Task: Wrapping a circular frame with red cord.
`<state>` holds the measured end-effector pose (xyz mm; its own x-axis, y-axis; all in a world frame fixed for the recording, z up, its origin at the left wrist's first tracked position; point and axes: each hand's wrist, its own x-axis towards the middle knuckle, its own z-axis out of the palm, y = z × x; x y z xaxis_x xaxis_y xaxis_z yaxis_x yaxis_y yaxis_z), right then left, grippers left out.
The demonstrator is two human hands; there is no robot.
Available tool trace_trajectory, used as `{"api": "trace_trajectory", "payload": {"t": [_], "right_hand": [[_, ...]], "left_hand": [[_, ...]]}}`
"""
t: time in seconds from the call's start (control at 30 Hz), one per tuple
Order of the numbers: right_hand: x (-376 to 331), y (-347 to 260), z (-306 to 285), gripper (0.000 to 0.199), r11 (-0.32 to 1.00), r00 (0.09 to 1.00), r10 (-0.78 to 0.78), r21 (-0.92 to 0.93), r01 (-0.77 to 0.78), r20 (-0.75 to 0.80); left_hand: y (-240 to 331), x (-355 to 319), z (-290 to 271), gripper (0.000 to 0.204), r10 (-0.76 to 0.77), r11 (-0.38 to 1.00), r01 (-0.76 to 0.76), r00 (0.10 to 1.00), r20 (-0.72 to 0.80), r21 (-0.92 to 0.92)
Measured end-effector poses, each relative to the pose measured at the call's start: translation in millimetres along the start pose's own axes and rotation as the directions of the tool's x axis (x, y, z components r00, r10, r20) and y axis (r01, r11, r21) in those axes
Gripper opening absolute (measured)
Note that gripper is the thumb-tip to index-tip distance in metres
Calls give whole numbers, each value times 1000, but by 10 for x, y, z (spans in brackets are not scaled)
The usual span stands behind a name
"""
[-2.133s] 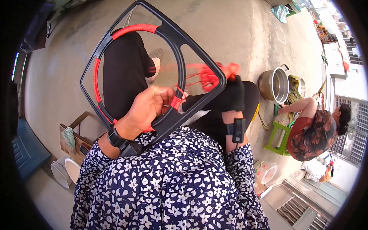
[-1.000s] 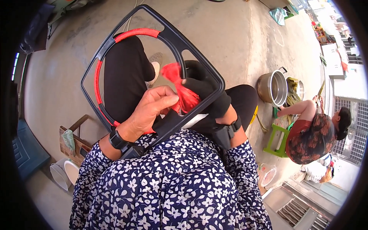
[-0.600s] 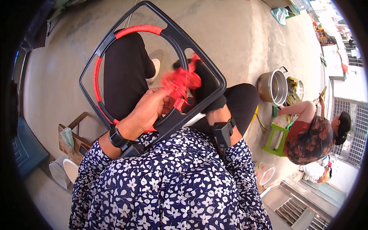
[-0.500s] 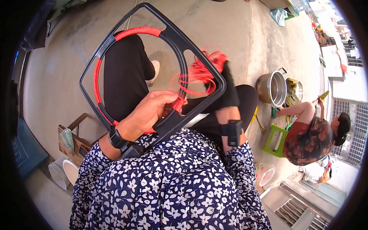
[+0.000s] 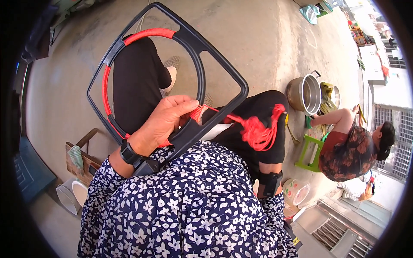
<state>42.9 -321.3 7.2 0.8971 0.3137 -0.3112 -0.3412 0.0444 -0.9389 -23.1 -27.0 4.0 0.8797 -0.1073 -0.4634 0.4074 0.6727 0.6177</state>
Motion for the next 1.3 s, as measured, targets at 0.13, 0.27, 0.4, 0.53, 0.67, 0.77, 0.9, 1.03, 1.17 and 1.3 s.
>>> {"api": "trace_trajectory", "payload": {"t": [0.13,0.27,0.4,0.53,0.67,0.77,0.9,1.03,1.17,1.3], "right_hand": [[56,16,-69,50,965,994,-96,-242,105,50],[232,23,-115,48,859,975,-171,-464,217,139],[414,2,-153,47,689,947,-215,-651,319,237],[585,-23,27,46,535,921,-243,-750,389,304],[591,-291,900,33,976,924,213,-17,-218,317],[786,-318,1106,37,991,915,92,56,-123,394],[1031,-299,1272,41,987,801,107,-162,-13,589],[1007,123,1070,43,937,847,314,-285,-202,429],[717,-39,1296,50,955,883,187,132,-266,431],[593,-338,1518,46,984,814,-166,43,171,557]], "left_hand": [[-19,-1,-7,17,55,998,-55,998,-6,-17],[4,-23,-2,15,97,994,-98,995,8,38],[-9,-10,1,16,123,986,-124,992,15,112],[-16,-22,-5,16,148,977,-151,988,32,149],[-18,-40,-8,14,139,979,-147,988,60,145],[-42,-46,-25,15,159,971,-169,985,70,171],[-29,-21,-14,22,198,948,-207,978,61,240],[3,-17,24,29,139,970,-128,990,-35,208],[-2,-31,15,31,106,985,-99,994,-40,144],[-5,-12,-9,26,43,995,-39,998,-38,89]]}}
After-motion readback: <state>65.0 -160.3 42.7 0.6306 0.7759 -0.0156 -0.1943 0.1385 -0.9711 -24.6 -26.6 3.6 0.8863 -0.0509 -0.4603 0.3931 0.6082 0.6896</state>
